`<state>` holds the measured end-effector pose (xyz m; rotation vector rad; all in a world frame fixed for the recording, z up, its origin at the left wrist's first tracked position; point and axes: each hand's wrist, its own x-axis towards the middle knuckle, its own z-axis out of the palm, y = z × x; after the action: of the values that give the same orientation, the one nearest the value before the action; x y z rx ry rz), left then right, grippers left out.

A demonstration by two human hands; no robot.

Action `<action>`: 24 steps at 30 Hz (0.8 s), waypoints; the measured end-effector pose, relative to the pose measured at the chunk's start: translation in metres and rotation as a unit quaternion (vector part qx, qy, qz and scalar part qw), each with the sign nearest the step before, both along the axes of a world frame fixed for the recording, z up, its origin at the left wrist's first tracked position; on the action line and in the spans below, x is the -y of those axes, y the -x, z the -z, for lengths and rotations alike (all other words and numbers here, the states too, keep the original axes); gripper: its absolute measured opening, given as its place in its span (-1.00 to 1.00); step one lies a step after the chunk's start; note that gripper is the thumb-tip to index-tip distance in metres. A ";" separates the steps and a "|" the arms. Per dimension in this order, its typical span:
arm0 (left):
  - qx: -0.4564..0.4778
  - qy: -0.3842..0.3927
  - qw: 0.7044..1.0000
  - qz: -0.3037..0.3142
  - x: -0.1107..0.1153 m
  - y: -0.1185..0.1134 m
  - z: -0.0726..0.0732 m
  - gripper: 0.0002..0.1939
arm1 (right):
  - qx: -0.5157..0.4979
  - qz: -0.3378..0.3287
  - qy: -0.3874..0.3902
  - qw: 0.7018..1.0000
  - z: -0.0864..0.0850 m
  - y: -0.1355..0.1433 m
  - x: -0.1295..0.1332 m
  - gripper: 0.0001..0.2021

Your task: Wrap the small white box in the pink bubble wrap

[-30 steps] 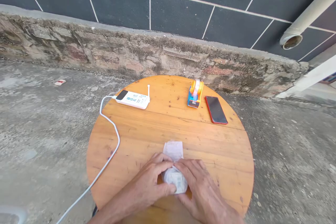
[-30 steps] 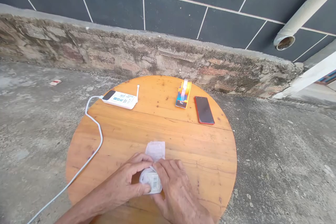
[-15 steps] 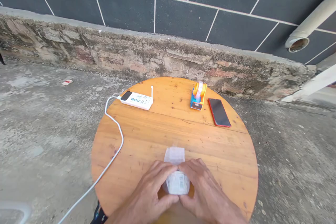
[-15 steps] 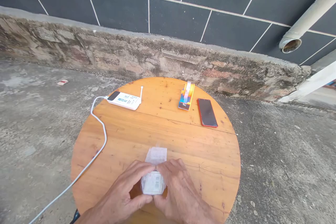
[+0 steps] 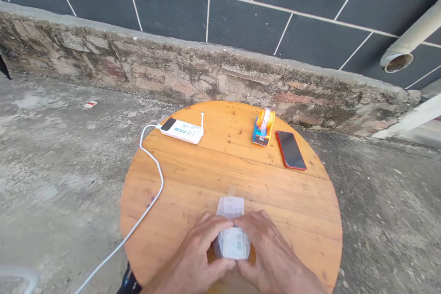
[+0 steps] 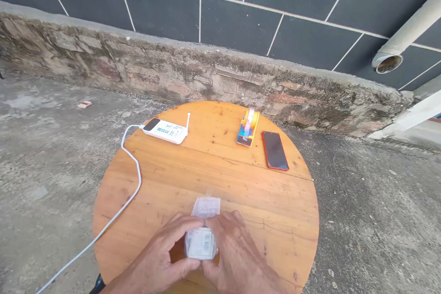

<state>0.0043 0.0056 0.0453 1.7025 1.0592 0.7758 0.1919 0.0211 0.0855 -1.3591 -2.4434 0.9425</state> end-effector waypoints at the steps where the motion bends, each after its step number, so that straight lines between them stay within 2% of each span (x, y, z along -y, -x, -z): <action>1: -0.002 0.008 1.000 0.004 0.002 0.002 -0.001 -0.43 | 0.003 0.003 -0.005 1.000 0.001 0.001 0.001 -0.61; 5: -0.010 0.067 0.998 -0.018 0.004 0.013 -0.002 -0.31 | 0.009 0.005 -0.038 0.999 0.009 0.003 0.008 -0.64; 9: -0.020 0.104 0.990 -0.088 -0.011 0.013 0.001 -0.64 | 0.012 0.012 -0.104 0.994 0.028 0.001 0.015 -0.68; 14: -0.140 0.072 0.980 -0.122 -0.035 -0.006 0.003 -0.78 | 0.009 0.004 -0.147 0.989 0.043 -0.002 0.021 -0.54; 18: -0.203 0.055 0.970 -0.121 -0.042 -0.016 0.000 -0.75 | 0.013 0.008 -0.146 0.989 0.042 -0.002 0.020 -0.56; 24: -0.251 0.052 0.963 -0.081 -0.048 -0.019 -0.004 -0.73 | 0.007 0.007 -0.137 0.991 0.041 -0.002 0.018 -0.60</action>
<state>0.0233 0.0540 0.0496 1.7801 1.5727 0.3793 0.1934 0.0030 0.0446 -1.2872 -2.4583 0.5691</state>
